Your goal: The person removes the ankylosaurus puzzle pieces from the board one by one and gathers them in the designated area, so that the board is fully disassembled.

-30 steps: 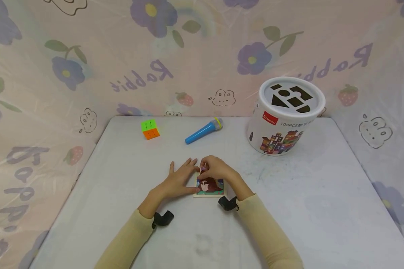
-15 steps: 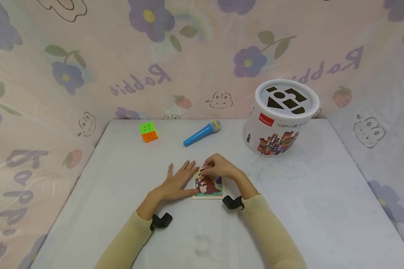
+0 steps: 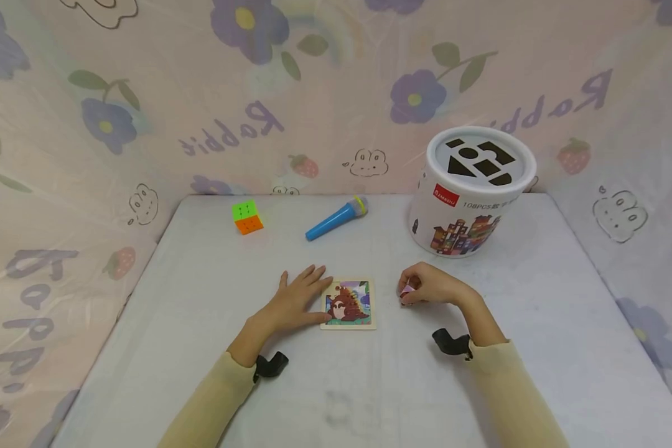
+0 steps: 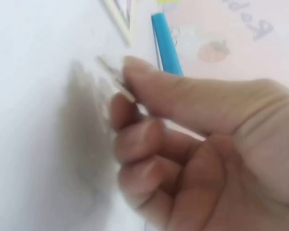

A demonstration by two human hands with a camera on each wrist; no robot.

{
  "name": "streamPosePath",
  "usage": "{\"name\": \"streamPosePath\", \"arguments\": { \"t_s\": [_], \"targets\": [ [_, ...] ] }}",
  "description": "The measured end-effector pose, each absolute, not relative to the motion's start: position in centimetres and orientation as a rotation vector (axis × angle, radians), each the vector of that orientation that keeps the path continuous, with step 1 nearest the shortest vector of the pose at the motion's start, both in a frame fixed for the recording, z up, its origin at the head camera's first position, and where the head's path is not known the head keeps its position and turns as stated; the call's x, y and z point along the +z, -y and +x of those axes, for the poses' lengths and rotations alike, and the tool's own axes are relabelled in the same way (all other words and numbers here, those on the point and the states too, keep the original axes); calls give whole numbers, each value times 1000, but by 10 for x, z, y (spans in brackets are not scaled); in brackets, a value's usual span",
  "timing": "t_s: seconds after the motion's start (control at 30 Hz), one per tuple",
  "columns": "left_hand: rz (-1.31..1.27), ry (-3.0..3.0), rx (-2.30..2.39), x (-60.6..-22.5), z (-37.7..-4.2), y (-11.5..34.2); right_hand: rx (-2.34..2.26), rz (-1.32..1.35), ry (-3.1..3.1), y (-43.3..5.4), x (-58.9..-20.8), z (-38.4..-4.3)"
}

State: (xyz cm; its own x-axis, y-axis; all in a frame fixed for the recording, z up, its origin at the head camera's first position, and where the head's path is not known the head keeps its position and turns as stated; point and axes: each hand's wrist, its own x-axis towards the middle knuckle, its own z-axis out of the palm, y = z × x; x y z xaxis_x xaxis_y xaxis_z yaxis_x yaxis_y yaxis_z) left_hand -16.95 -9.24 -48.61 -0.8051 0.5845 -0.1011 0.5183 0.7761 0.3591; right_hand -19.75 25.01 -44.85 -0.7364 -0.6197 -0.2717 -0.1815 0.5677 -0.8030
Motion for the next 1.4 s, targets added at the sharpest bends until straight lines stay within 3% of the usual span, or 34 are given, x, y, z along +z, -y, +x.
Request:
{"name": "streamPosePath", "arguments": {
  "t_s": [0.43,0.63,1.1,1.4],
  "targets": [
    [899,-2783,514,-488,-174,95,-923,-627,-2525,-262,-449,-185],
    [890,-2779,526,-486,-172,96,-698,-542,-2739,-239,-444,-183],
    [891,-2774,495,-486,-172,94,-1001,-814,-2516,-150,-450,-199],
    [893,-2763,514,-488,-172,95,-939,-873,-2497,-140,-463,-208]
  ]
}}
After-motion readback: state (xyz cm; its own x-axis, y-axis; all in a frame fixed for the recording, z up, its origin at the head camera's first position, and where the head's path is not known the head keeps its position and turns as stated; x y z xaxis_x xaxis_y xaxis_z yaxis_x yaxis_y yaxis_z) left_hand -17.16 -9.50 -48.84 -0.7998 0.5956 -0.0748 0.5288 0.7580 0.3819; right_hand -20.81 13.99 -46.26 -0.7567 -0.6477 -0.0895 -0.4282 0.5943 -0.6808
